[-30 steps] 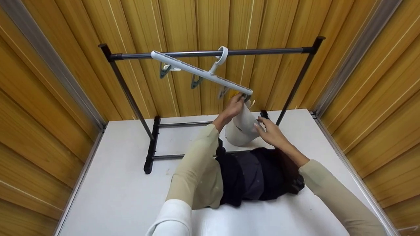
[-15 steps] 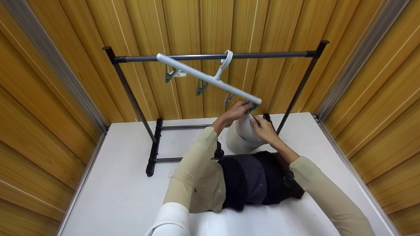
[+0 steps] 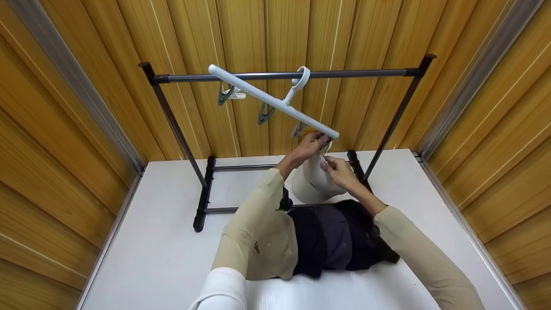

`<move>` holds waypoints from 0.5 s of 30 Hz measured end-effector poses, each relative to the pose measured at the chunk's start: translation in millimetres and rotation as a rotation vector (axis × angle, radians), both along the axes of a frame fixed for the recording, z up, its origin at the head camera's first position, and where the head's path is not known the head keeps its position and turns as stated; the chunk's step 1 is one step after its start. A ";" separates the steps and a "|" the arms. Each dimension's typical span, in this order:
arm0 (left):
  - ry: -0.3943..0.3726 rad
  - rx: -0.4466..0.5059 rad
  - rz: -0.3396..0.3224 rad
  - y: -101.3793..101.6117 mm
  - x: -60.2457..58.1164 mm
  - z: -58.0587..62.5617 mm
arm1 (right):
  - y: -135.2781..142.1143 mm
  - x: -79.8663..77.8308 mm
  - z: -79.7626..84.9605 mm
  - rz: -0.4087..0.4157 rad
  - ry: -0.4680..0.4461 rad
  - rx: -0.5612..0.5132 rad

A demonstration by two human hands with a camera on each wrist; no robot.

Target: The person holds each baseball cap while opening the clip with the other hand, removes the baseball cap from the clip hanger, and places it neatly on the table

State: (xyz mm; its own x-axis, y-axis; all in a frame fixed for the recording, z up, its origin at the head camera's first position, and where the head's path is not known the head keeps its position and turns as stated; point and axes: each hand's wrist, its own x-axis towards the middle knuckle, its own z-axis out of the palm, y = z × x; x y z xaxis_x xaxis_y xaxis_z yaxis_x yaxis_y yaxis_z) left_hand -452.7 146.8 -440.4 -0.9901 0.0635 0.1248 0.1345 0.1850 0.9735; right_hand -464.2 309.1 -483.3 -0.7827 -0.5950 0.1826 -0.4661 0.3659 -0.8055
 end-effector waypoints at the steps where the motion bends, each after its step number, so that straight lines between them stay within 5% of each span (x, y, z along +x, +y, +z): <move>1: 0.004 0.001 0.012 0.4 -0.1 -0.3 | -0.3 0.5 -0.4 0.000 -0.003 -0.003; 7: 0.020 0.008 0.062 4.4 -2.2 -0.2 | -1.1 2.4 -2.4 0.008 -0.037 0.002; 15: -0.017 0.042 0.001 10.7 -8.1 0.6 | -1.0 4.0 -3.6 0.026 -0.025 0.037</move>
State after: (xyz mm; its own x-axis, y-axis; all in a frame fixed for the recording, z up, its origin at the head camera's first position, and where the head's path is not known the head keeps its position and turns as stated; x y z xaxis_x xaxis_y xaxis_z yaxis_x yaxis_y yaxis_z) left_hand -460.8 157.5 -439.8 -0.9922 0.0577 0.1106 0.1179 0.1442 0.9825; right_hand -460.2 308.1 -486.9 -0.7709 -0.6213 0.1402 -0.4555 0.3840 -0.8032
